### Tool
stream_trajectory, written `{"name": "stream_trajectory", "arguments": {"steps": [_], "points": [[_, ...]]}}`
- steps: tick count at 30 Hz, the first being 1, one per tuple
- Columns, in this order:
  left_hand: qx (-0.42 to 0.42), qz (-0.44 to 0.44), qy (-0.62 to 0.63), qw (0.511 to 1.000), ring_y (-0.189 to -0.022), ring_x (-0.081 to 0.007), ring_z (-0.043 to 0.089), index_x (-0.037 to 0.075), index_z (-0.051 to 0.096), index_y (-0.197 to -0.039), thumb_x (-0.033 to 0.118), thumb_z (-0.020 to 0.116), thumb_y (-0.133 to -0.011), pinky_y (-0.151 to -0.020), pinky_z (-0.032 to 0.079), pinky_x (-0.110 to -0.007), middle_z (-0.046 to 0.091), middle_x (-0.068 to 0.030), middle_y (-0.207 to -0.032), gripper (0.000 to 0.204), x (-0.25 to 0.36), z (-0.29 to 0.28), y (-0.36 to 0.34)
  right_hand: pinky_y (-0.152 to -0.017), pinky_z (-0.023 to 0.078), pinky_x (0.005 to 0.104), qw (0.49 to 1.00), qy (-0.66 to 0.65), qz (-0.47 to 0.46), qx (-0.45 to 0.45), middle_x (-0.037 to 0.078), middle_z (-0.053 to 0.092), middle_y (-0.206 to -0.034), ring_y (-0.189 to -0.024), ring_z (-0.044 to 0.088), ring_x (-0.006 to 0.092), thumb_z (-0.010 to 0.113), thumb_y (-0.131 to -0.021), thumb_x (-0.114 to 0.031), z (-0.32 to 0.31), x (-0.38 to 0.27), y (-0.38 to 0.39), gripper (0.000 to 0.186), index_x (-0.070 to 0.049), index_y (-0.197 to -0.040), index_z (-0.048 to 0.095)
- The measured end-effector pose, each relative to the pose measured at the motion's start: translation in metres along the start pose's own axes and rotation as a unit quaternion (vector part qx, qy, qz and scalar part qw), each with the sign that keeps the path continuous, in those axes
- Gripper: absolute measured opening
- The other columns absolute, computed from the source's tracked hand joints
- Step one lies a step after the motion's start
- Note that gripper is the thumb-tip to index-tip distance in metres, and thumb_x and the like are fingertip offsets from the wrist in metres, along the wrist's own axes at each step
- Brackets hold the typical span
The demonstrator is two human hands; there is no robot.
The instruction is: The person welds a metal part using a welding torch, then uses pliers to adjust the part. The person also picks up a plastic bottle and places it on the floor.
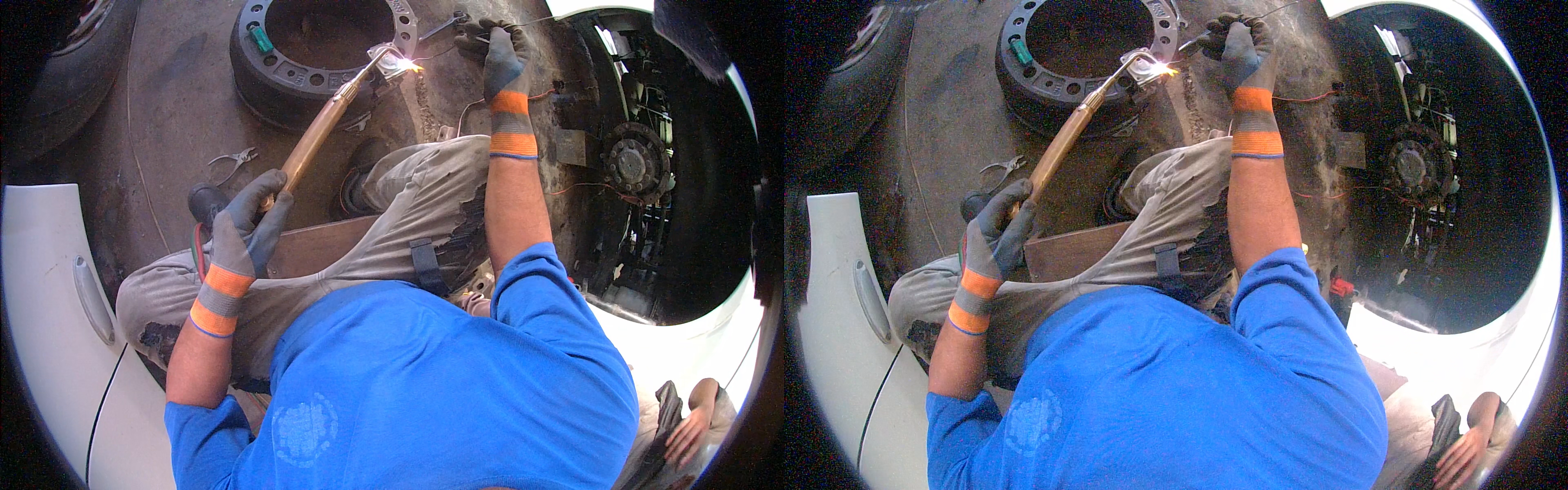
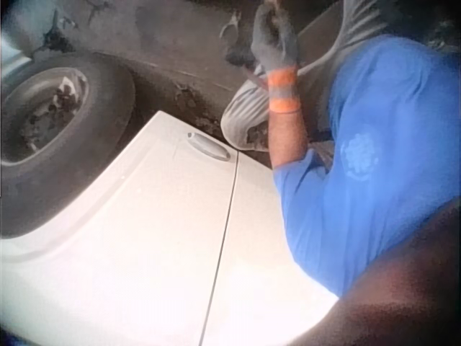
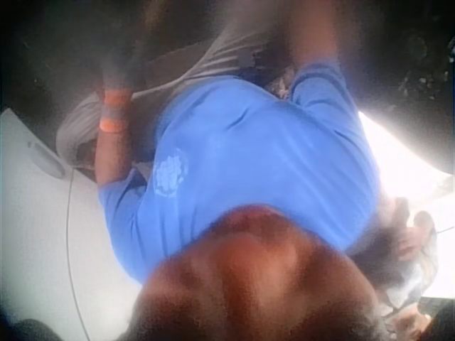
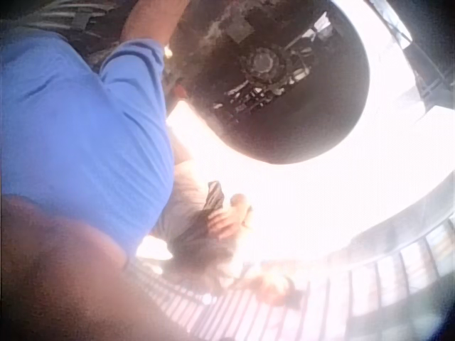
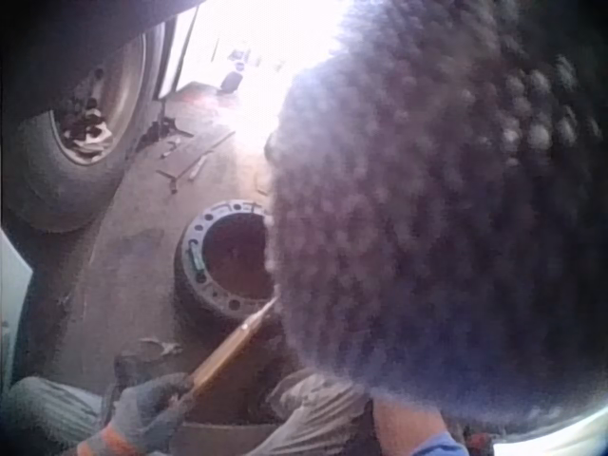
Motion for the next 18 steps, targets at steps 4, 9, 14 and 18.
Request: {"name": "stream_trajectory", "arguments": {"steps": [4,9,14,18], "points": [[0.003,0.023,-0.032,0.999,-0.102,-0.0168,0.062,-0.002,0.062,-0.114,0.011,0.066,-0.089,-0.09,0.047,-0.028,0.066,-0.0141,-0.111,0.029,0.007,-0.002,0.0,-0.061,0.059,0.0358,1.0,-0.02,-0.008,-0.001,0.012,0.069,-0.09,-0.073,0.068,0.0218,0.049,-0.095,-0.018,0.002,-0.002,0.001,0.021,-0.003,-0.1,0.062],[0.001,0.005,-0.038,0.999,-0.101,-0.0164,0.062,-0.002,0.062,-0.114,0.011,0.067,-0.089,-0.09,0.047,-0.028,0.066,-0.0138,-0.11,0.028,0.009,-0.002,0.0,-0.062,0.058,0.0356,1.0,-0.003,-0.013,-0.011,0.011,0.069,-0.089,-0.073,0.068,0.0216,0.049,-0.096,-0.019,0.002,-0.003,0.002,0.021,-0.003,-0.1,0.062],[-0.004,0.004,-0.034,0.999,-0.101,-0.016,0.062,-0.001,0.062,-0.113,0.011,0.067,-0.089,-0.09,0.047,-0.028,0.066,-0.013,-0.111,0.028,0.007,-0.001,0.0,-0.063,0.058,0.0362,0.999,-0.021,-0.019,-0.018,0.012,0.068,-0.089,-0.072,0.068,0.0216,0.05,-0.095,-0.019,0.001,-0.001,0.002,0.021,-0.002,-0.1,0.062],[-0.002,0.005,-0.036,0.999,-0.102,-0.016,0.062,-0.001,0.062,-0.113,0.012,0.067,-0.088,-0.09,0.047,-0.028,0.066,-0.0125,-0.111,0.028,0.009,-0.002,0.001,-0.062,0.059,0.037,0.999,-0.033,-0.01,-0.012,0.012,0.068,-0.09,-0.072,0.068,0.0229,0.05,-0.096,-0.02,0.004,-0.002,0.002,0.024,0.0,-0.102,0.062]]}}
Point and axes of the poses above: each hand's wrist, its own y-axis away from the middle knuckle, its own z-axis out of the palm, x = y × z, the point moved 10 cm from there along -y, towards the middle knuckle
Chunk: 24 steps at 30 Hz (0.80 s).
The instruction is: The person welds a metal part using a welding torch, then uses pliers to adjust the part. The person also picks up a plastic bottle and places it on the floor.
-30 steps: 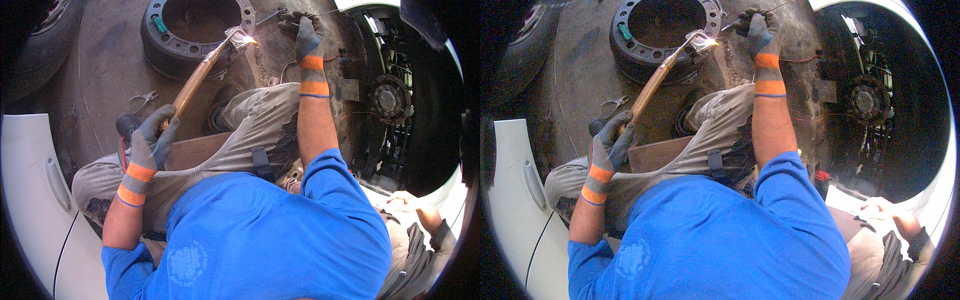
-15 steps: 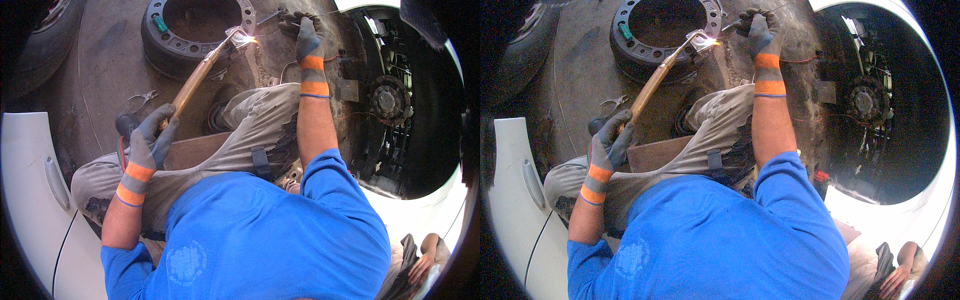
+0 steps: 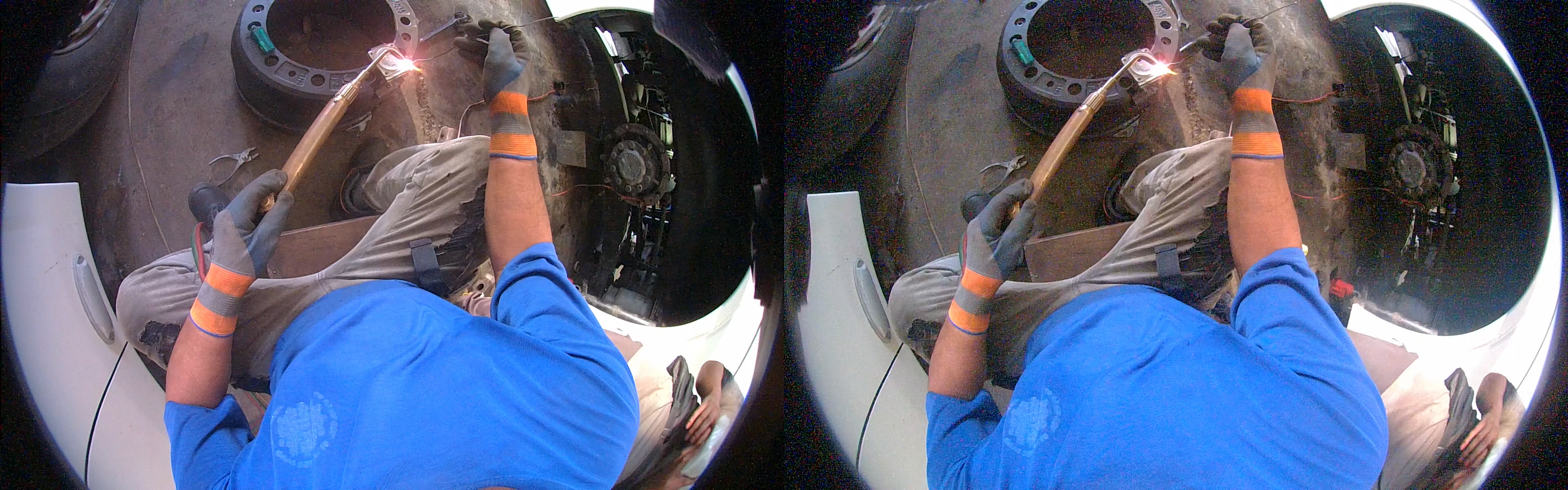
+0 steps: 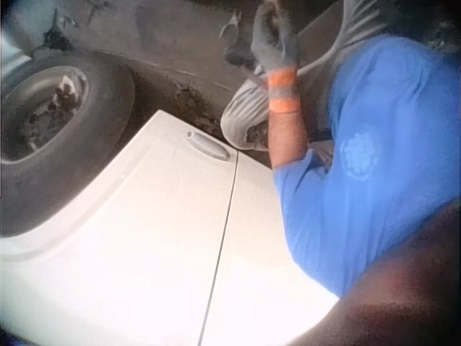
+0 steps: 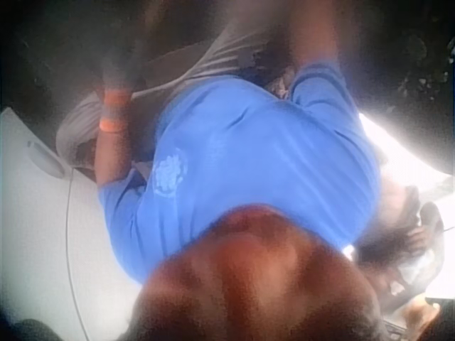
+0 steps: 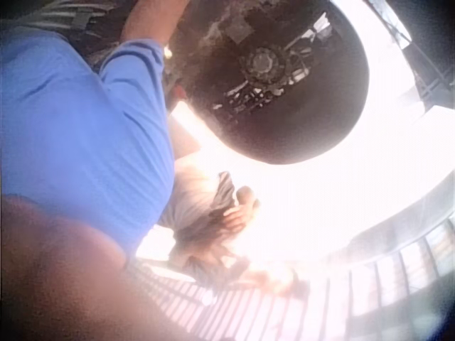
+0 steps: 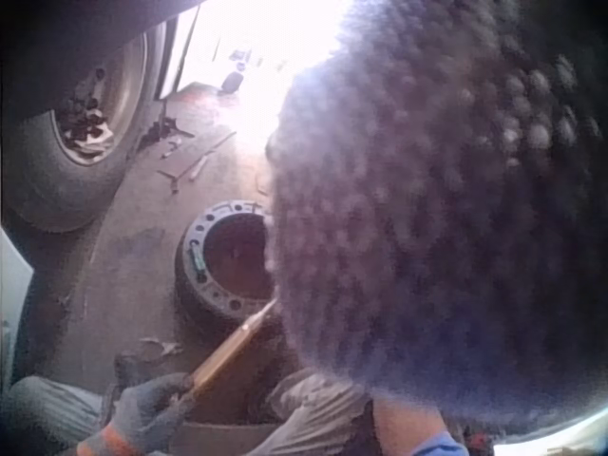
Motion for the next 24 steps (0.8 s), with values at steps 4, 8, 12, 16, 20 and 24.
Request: {"name": "stream_trajectory", "arguments": {"steps": [4,8,12,16,20,24], "points": [[0.0,0.0,0.0,1.0,-0.103,-0.0165,0.062,-0.001,0.062,-0.113,0.012,0.067,-0.089,-0.091,0.047,-0.028,0.066,-0.0124,-0.112,0.028,0.002,0.0,0.0,-0.061,0.059,0.0373,0.999,0.028,0.016,0.009,0.013,0.068,-0.089,-0.071,0.068,0.0238,0.048,-0.096,-0.022,-0.001,0.002,0.001,0.026,0.0,-0.102,0.063],[0.002,0.001,0.014,1.0,-0.104,-0.0168,0.062,-0.001,0.062,-0.113,0.011,0.066,-0.089,-0.091,0.047,-0.028,0.066,-0.0125,-0.113,0.027,-0.005,0.001,0.0,-0.06,0.059,0.0369,0.999,0.039,0.012,0.017,0.012,0.068,-0.089,-0.07,0.068,0.0236,0.048,-0.096,-0.023,0.002,-0.001,0.002,0.028,-0.001,-0.102,0.063],[0.004,0.024,-0.018,1.0,-0.104,-0.0168,0.062,-0.001,0.062,-0.112,0.011,0.066,-0.088,-0.091,0.047,-0.028,0.066,-0.0131,-0.112,0.027,0.005,-0.001,-0.001,-0.059,0.059,0.0366,0.999,0.038,0.005,0.005,0.011,0.069,-0.088,-0.069,0.068,0.0233,0.047,-0.096,-0.022,0.001,-0.002,0.001,0.027,-0.001,-0.102,0.063],[0.004,0.005,-0.01,1.0,-0.103,-0.0169,0.062,-0.001,0.063,-0.112,0.012,0.067,-0.088,-0.091,0.048,-0.028,0.066,-0.0132,-0.111,0.027,0.001,-0.001,-0.001,-0.059,0.059,0.0361,1.0,0.03,-0.003,0.008,0.011,0.069,-0.087,-0.068,0.068,0.0226,0.047,-0.095,-0.022,0.0,-0.003,0.001,0.027,-0.002,-0.101,0.064],[0.004,-0.012,0.008,1.0,-0.102,-0.017,0.063,-0.001,0.063,-0.111,0.012,0.067,-0.088,-0.09,0.048,-0.028,0.066,-0.0131,-0.111,0.027,-0.007,0.001,0.0,-0.066,0.059,0.0369,0.999,0.044,0.02,0.016,0.016,0.068,-0.093,-0.073,0.069,0.0252,0.046,-0.095,-0.019,0.007,-0.007,0.005,0.027,0.002,-0.104,0.06],[0.008,0.018,-0.011,1.0,-0.102,-0.0166,0.062,-0.001,0.063,-0.112,0.011,0.066,-0.089,-0.091,0.048,-0.028,0.066,-0.013,-0.111,0.026,0.001,0.0,-0.001,-0.069,0.059,0.0362,0.996,0.078,0.047,0.007,0.017,0.068,-0.096,-0.076,0.07,0.0256,0.044,-0.095,-0.019,0.001,0.002,0.001,0.029,0.004,-0.105,0.06]]}}
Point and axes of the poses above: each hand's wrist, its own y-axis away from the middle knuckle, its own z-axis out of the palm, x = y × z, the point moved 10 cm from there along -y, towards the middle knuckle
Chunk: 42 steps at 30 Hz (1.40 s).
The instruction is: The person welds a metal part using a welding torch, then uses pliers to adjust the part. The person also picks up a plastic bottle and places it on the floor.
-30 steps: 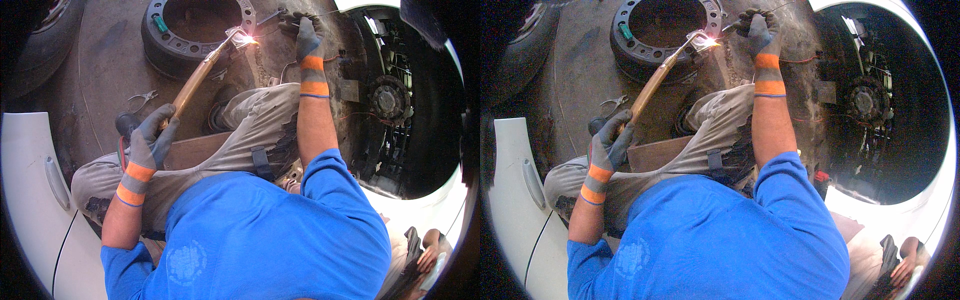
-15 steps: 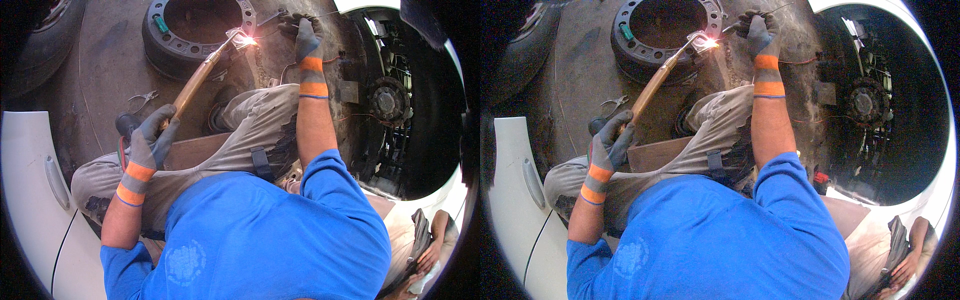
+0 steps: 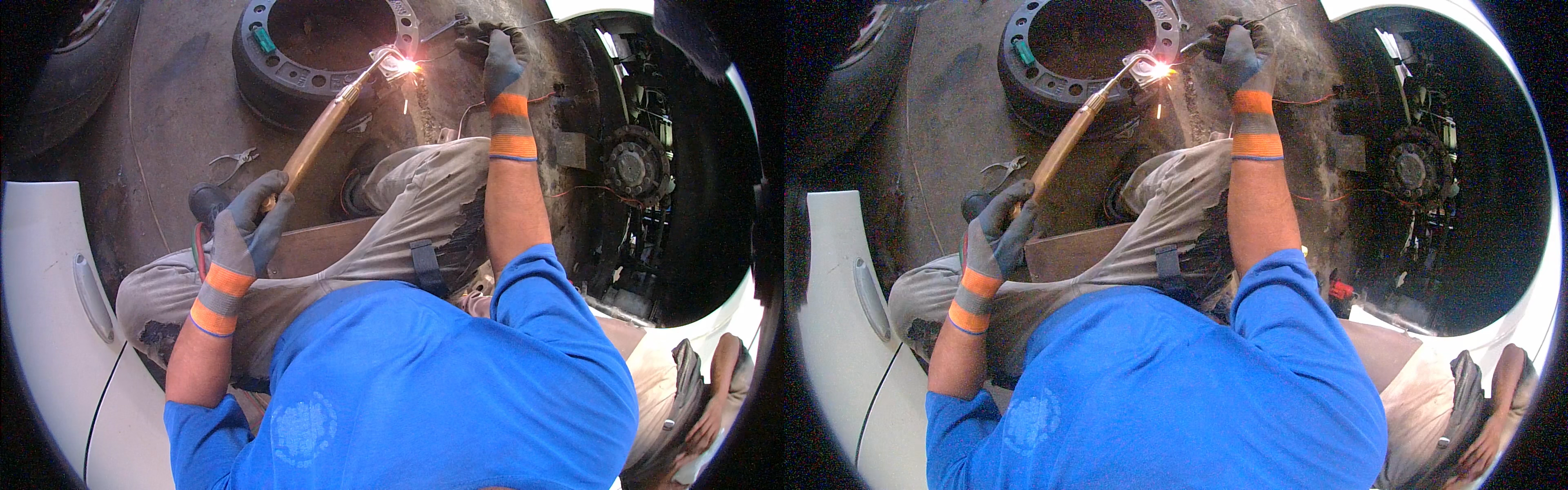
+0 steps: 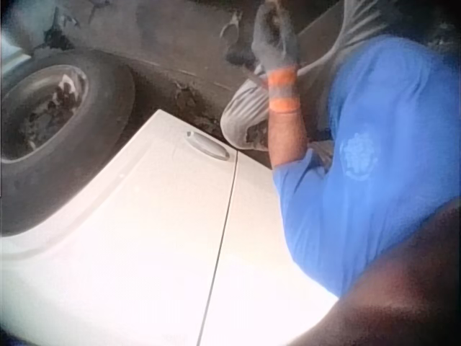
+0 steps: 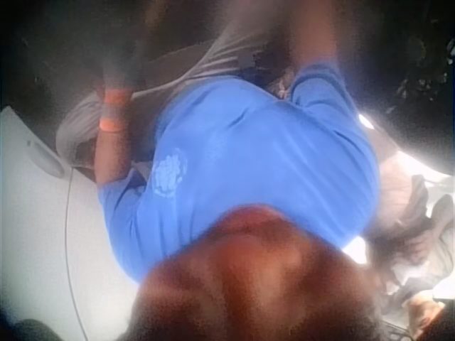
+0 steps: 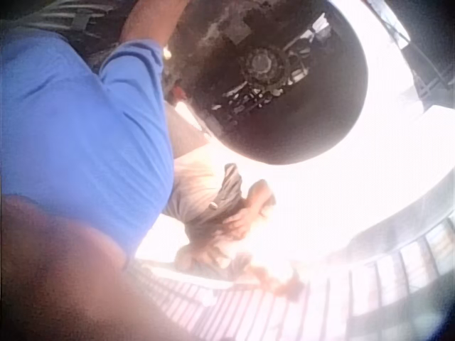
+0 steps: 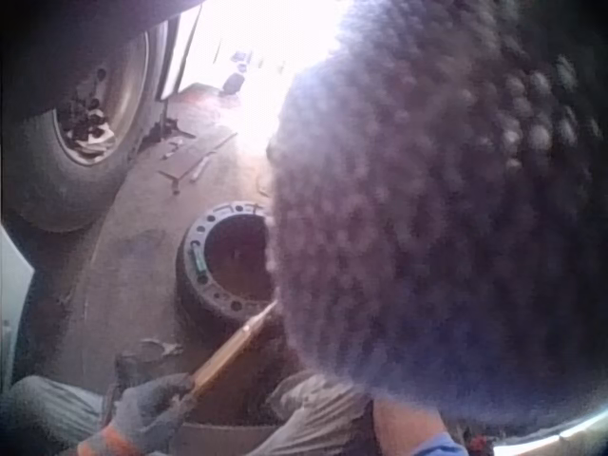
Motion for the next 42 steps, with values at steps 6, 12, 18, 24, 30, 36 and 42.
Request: {"name": "stream_trajectory", "arguments": {"steps": [6,12,18,24,30,36,42], "points": [[0.001,0.003,0.012,1.0,-0.102,-0.0161,0.062,-0.002,0.062,-0.112,0.011,0.066,-0.089,-0.091,0.047,-0.028,0.066,-0.0127,-0.111,0.027,0.001,0.0,0.0,-0.059,0.059,0.036,0.999,-0.031,-0.031,0.009,0.01,0.069,-0.089,-0.071,0.068,0.021,0.049,-0.095,-0.022,-0.002,-0.002,0.0,0.024,-0.004,-0.099,0.064],[0.001,0.012,-0.001,1.0,-0.102,-0.0165,0.062,-0.002,0.062,-0.113,0.011,0.067,-0.088,-0.091,0.047,-0.028,0.066,-0.0131,-0.111,0.028,0.005,0.0,0.0,-0.06,0.059,0.0357,0.999,-0.037,-0.027,0.008,0.01,0.069,-0.09,-0.072,0.068,0.0205,0.051,-0.095,-0.022,-0.005,0.006,-0.004,0.022,-0.004,-0.099,0.064],[0.005,-0.003,0.0,1.0,-0.102,-0.0177,0.063,-0.002,0.062,-0.112,0.011,0.067,-0.088,-0.09,0.048,-0.028,0.067,-0.0142,-0.11,0.028,0.002,-0.001,0.0,-0.062,0.059,0.0345,0.997,0.005,-0.082,-0.007,0.01,0.069,-0.092,-0.074,0.068,0.0201,0.052,-0.096,-0.023,-0.001,-0.012,0.003,0.023,-0.004,-0.101,0.064],[0.009,0.004,-0.008,1.0,-0.102,-0.0174,0.063,-0.002,0.062,-0.113,0.011,0.067,-0.088,-0.09,0.048,-0.028,0.066,-0.0144,-0.111,0.028,0.002,0.0,-0.001,-0.064,0.059,0.0342,0.997,-0.049,-0.058,-0.006,0.01,0.07,-0.093,-0.077,0.068,0.0188,0.054,-0.095,-0.022,-0.003,-0.002,-0.001,0.024,-0.002,-0.104,0.064],[0.007,0.018,-0.002,1.0,-0.102,-0.0163,0.062,-0.002,0.062,-0.114,0.011,0.067,-0.088,-0.09,0.048,-0.027,0.066,-0.0137,-0.111,0.029,0.003,-0.001,0.0,-0.063,0.058,0.0351,0.997,-0.054,-0.06,-0.019,0.01,0.069,-0.093,-0.075,0.068,0.0199,0.053,-0.095,-0.021,-0.001,-0.002,0.0,0.023,-0.002,-0.102,0.064],[-0.002,-0.012,0.009,1.0,-0.102,-0.0159,0.062,-0.001,0.062,-0.114,0.011,0.067,-0.088,-0.089,0.048,-0.027,0.066,-0.013,-0.112,0.029,-0.005,0.002,0.0,-0.062,0.059,0.0363,0.998,-0.059,-0.033,0.006,0.011,0.069,-0.092,-0.074,0.069,0.0216,0.053,-0.095,-0.023,0.0,-0.001,0.002,0.025,-0.002,-0.102,0.064],[-0.002,-0.022,0.029,0.999,-0.102,-0.0167,0.062,-0.001,0.062,-0.114,0.012,0.067,-0.088,-0.09,0.048,-0.027,0.066,-0.0129,-0.111,0.03,-0.007,0.003,0.001,-0.062,0.059,0.0367,0.997,-0.057,-0.047,-0.012,0.012,0.069,-0.092,-0.073,0.068,0.0224,0.05,-0.095,-0.02,0.002,-0.003,0.002,0.022,-0.003,-0.102,0.063]]}}
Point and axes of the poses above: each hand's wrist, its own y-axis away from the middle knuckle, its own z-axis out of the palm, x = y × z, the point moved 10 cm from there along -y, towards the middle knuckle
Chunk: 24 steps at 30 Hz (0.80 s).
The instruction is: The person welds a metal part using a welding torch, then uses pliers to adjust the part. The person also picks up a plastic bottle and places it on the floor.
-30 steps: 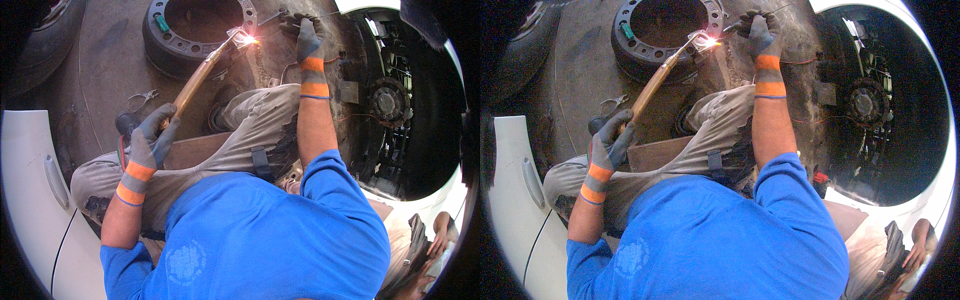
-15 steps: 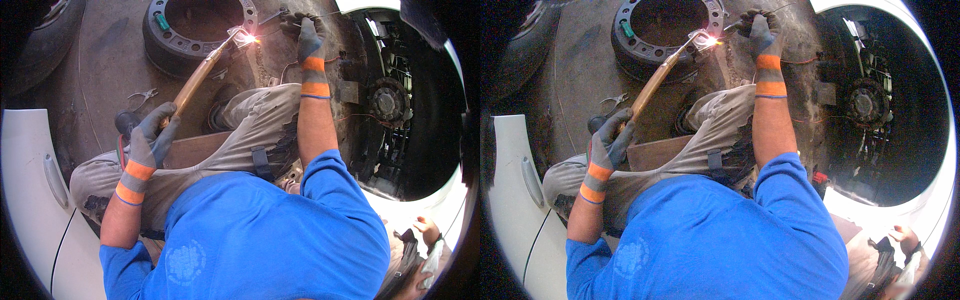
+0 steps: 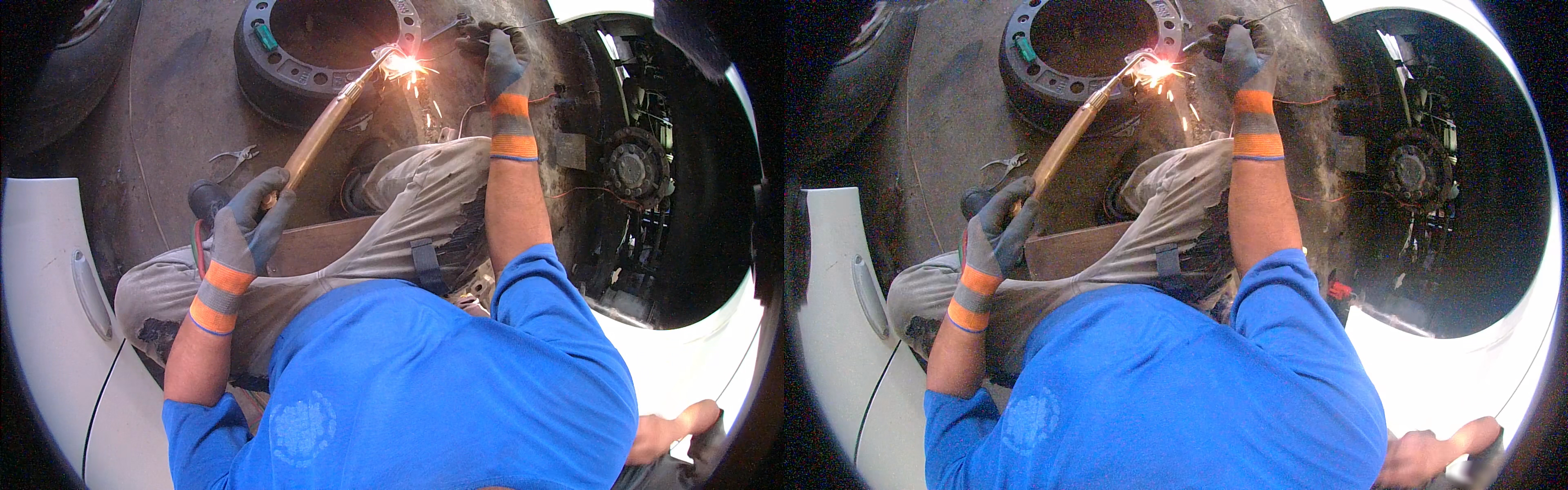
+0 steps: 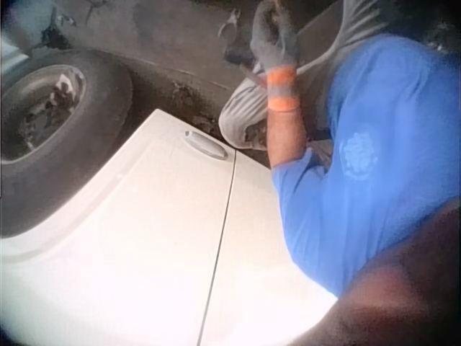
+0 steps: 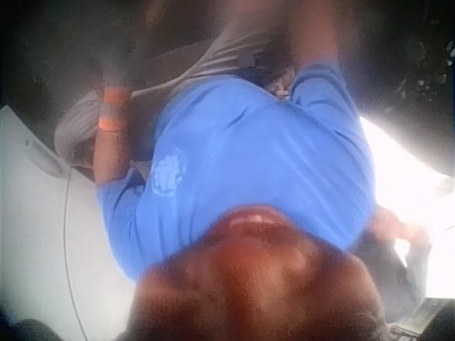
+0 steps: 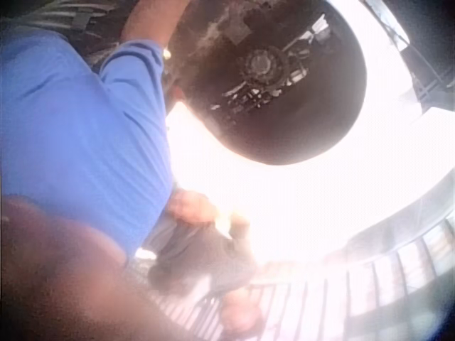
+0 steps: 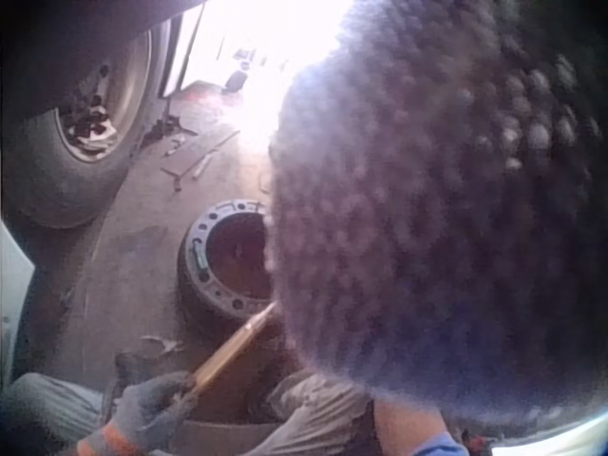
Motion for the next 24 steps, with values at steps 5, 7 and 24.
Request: {"name": "stream_trajectory", "arguments": {"steps": [5,7,24], "points": [[0.0,0.005,-0.004,1.0,-0.103,-0.0175,0.062,-0.002,0.062,-0.114,0.012,0.067,-0.088,-0.09,0.048,-0.028,0.066,-0.0135,-0.112,0.03,0.005,-0.002,0.001,-0.062,0.058,0.0358,0.997,0.058,-0.048,0.018,0.012,0.069,-0.091,-0.073,0.068,0.0216,0.05,-0.095,-0.019,0.001,-0.018,0.005,0.022,-0.002,-0.101,0.063],[0.001,0.01,-0.012,1.0,-0.103,-0.0173,0.062,-0.002,0.062,-0.114,0.012,0.067,-0.088,-0.09,0.048,-0.028,0.066,-0.0137,-0.112,0.03,0.007,-0.002,0.0,-0.062,0.058,0.0354,0.996,0.072,-0.053,0.02,0.012,0.069,-0.089,-0.072,0.068,0.0213,0.051,-0.095,-0.019,0.003,-0.023,0.006,0.023,-0.002,-0.099,0.064],[0.004,0.03,-0.033,0.999,-0.102,-0.0159,0.062,0.0,0.063,-0.112,0.012,0.067,-0.088,-0.09,0.048,-0.028,0.066,-0.0128,-0.112,0.027,0.005,-0.002,0.0,-0.065,0.057,0.0349,0.999,0.039,0.018,0.027,0.011,0.07,-0.092,-0.075,0.068,0.0193,0.051,-0.096,-0.023,0.0,-0.005,0.003,0.026,-0.002,-0.103,0.065]]}}
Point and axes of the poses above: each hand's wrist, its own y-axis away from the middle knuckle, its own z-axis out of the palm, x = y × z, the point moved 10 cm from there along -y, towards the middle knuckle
